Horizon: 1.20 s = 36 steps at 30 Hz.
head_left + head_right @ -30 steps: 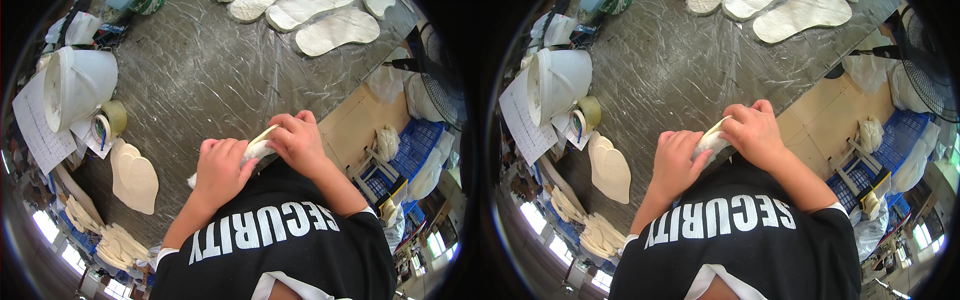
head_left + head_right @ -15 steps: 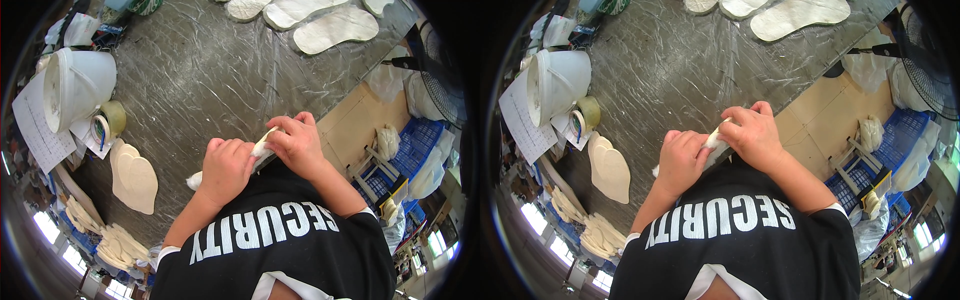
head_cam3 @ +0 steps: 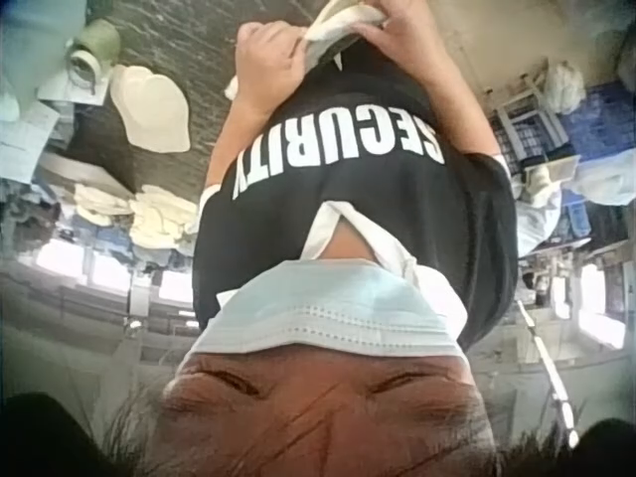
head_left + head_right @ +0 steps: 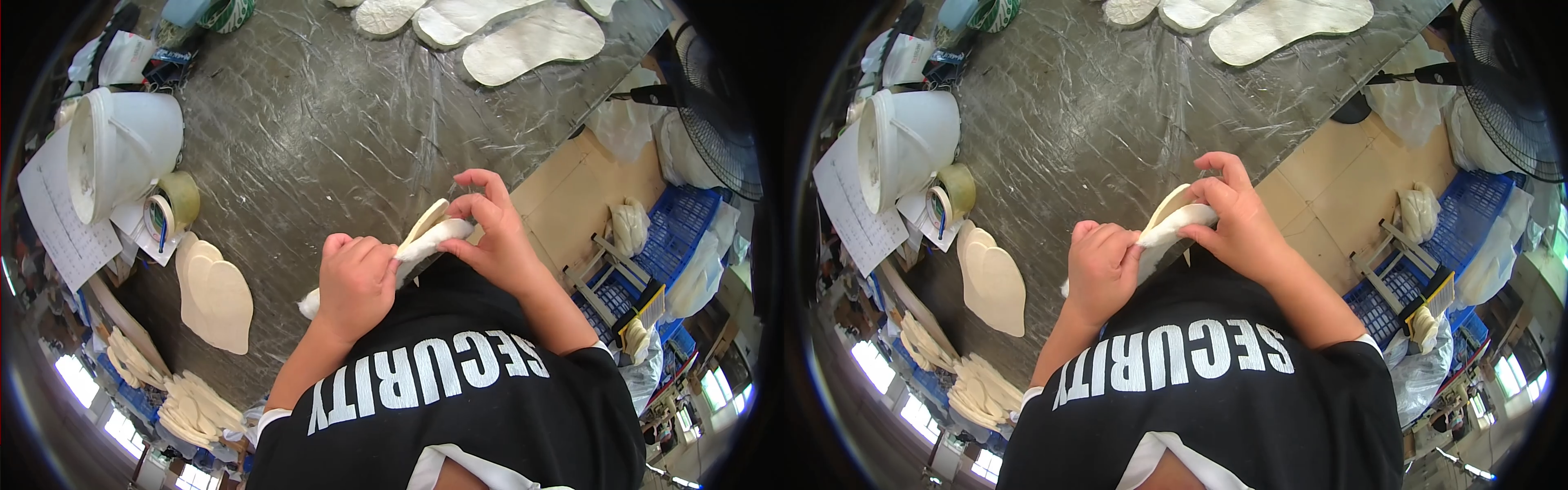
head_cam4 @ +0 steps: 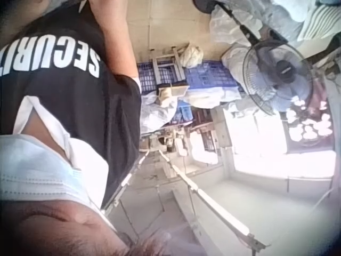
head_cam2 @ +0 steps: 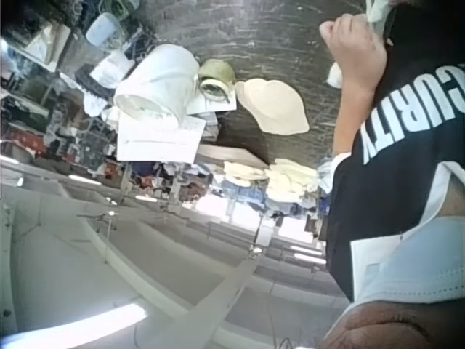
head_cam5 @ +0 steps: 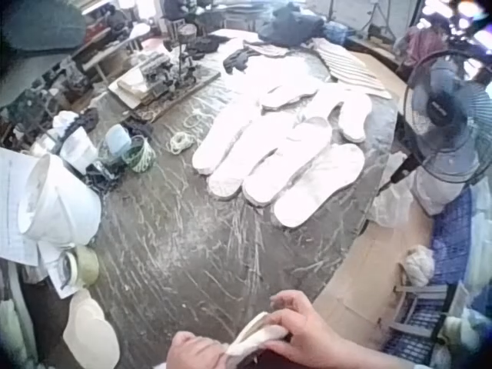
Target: Applying or aligning padded material onto shoe insoles by hand.
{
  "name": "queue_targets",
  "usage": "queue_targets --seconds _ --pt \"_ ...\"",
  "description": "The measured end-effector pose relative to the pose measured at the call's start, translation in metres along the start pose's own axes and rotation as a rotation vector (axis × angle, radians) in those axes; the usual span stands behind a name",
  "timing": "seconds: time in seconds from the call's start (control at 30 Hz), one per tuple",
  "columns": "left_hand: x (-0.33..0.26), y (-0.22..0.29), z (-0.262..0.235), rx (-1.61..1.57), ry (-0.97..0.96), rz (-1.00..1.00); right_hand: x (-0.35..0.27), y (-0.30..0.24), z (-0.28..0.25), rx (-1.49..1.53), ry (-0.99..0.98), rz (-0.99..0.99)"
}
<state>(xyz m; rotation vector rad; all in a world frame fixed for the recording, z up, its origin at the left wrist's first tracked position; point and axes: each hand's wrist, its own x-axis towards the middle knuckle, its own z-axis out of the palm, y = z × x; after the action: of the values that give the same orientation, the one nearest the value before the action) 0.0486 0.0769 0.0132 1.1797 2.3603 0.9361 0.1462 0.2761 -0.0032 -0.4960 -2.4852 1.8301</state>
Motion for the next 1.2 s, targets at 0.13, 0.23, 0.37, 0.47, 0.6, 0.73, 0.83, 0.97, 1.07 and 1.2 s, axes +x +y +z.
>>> queue_targets --seconds 0.13,0.23,0.37,0.47,0.6,0.73,0.83,0.97,1.07,1.2 --pt "-0.001 0.0 0.0 0.025 -0.035 0.002 -0.001 -0.005 0.0 -0.085 0.025 -0.005" --pt "-0.001 0.001 0.0 0.027 -0.044 0.014 -0.001 -0.006 0.0 -0.097 0.023 0.032" --pt "0.0 0.003 -0.001 0.033 -0.067 0.027 -0.002 -0.005 0.001 -0.101 0.032 0.028" --pt "0.0 0.003 -0.001 0.036 -0.083 0.038 -0.002 -0.004 0.002 -0.121 0.048 0.01" --pt "-0.001 0.002 -0.002 0.047 -0.09 0.056 -0.003 -0.003 0.006 -0.125 0.07 -0.005" --pt "-0.002 0.003 -0.004 0.055 -0.12 0.059 -0.003 0.005 0.009 -0.144 0.045 -0.061" --pt "-0.002 0.003 -0.008 0.029 -0.129 0.043 -0.003 0.006 0.011 -0.151 0.069 -0.096" --pt "0.008 0.011 -0.012 -0.075 -0.109 -0.06 -0.005 0.005 0.012 -0.137 0.064 -0.116" --pt "0.018 0.01 -0.002 -0.004 -0.123 -0.012 -0.007 0.003 0.015 -0.092 0.058 -0.109" --pt "0.018 0.008 -0.001 0.013 -0.068 0.02 -0.005 0.0 0.016 -0.032 0.101 -0.186"
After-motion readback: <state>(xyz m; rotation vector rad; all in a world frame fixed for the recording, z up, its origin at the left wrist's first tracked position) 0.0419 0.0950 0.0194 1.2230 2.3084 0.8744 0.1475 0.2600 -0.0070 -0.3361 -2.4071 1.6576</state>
